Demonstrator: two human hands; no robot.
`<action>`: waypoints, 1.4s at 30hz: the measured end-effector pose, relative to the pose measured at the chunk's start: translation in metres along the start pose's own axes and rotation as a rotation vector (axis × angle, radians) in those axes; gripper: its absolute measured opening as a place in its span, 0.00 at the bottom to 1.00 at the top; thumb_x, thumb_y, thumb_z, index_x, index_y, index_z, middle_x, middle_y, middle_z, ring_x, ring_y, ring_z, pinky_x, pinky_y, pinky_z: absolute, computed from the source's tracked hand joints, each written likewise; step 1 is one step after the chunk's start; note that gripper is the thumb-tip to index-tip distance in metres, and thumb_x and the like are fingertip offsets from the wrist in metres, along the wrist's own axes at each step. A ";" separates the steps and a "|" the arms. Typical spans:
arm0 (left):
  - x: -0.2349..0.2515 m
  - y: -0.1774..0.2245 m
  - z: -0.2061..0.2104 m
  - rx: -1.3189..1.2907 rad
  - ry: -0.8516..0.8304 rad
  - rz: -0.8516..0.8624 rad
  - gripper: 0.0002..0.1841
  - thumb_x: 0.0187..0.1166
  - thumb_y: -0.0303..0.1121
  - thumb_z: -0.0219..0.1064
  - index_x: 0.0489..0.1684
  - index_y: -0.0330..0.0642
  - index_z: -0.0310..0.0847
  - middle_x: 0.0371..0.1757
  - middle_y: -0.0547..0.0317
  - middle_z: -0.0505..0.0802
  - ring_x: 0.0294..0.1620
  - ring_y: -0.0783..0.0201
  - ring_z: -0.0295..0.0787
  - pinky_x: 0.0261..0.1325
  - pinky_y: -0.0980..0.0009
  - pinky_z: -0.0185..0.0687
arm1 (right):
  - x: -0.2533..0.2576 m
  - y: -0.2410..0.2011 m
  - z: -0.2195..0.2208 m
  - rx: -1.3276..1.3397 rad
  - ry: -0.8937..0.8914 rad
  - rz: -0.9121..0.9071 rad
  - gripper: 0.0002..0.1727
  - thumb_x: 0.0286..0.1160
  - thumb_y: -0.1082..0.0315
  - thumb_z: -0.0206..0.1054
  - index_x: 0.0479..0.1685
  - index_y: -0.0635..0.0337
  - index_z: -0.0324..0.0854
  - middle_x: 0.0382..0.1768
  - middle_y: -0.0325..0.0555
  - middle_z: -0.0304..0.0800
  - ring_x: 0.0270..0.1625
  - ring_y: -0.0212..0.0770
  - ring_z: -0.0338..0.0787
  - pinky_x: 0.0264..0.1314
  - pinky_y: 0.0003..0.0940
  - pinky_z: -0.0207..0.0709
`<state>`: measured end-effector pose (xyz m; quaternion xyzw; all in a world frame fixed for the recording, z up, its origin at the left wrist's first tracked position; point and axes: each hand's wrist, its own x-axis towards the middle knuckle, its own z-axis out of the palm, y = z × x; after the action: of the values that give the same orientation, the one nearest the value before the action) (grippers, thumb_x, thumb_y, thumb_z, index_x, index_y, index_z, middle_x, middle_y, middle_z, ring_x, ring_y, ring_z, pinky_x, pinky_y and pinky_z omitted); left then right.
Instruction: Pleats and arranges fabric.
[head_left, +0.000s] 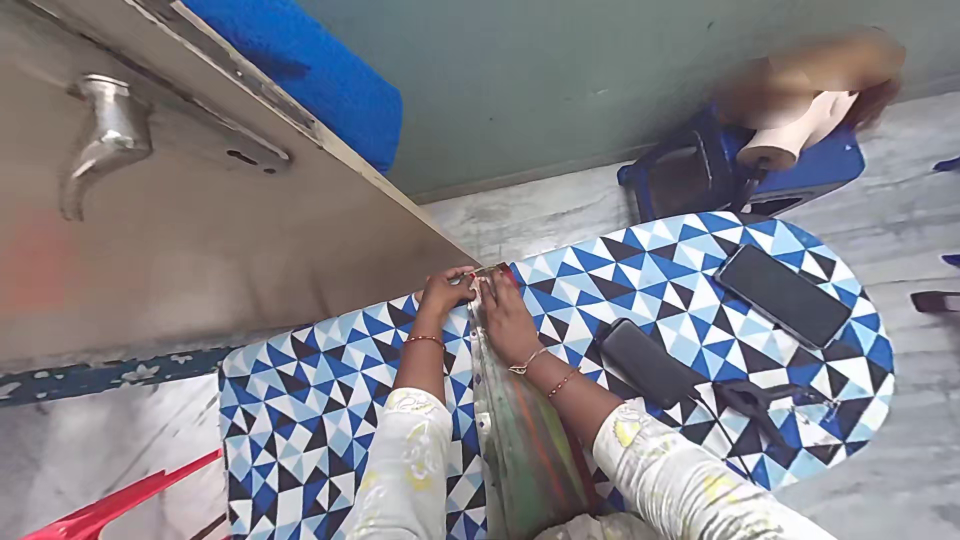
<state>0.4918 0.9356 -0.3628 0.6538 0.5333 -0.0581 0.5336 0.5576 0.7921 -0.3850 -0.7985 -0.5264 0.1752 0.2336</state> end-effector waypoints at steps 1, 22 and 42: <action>0.000 0.000 -0.001 -0.001 -0.004 0.001 0.23 0.72 0.23 0.74 0.68 0.37 0.83 0.68 0.42 0.87 0.66 0.52 0.84 0.70 0.54 0.78 | 0.000 0.000 0.001 -0.017 0.011 -0.003 0.26 0.83 0.72 0.53 0.80 0.70 0.74 0.82 0.68 0.71 0.85 0.66 0.71 0.85 0.54 0.65; 0.006 -0.014 0.015 0.179 0.216 0.057 0.22 0.62 0.37 0.84 0.58 0.53 0.92 0.63 0.54 0.92 0.77 0.48 0.75 0.80 0.31 0.48 | 0.007 0.001 -0.003 -0.072 -0.142 0.083 0.30 0.90 0.63 0.47 0.88 0.65 0.63 0.91 0.60 0.57 0.93 0.58 0.56 0.92 0.54 0.49; 0.002 -0.035 0.014 -0.044 0.189 0.289 0.26 0.56 0.21 0.77 0.60 0.29 0.83 0.56 0.42 0.89 0.52 0.58 0.86 0.55 0.59 0.84 | -0.005 0.003 0.004 0.179 -0.019 0.067 0.29 0.83 0.73 0.53 0.85 0.66 0.69 0.90 0.55 0.62 0.93 0.55 0.58 0.94 0.50 0.49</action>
<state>0.4731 0.9215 -0.3922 0.7145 0.4826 0.0927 0.4981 0.5557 0.7873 -0.3899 -0.7898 -0.4839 0.2369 0.2932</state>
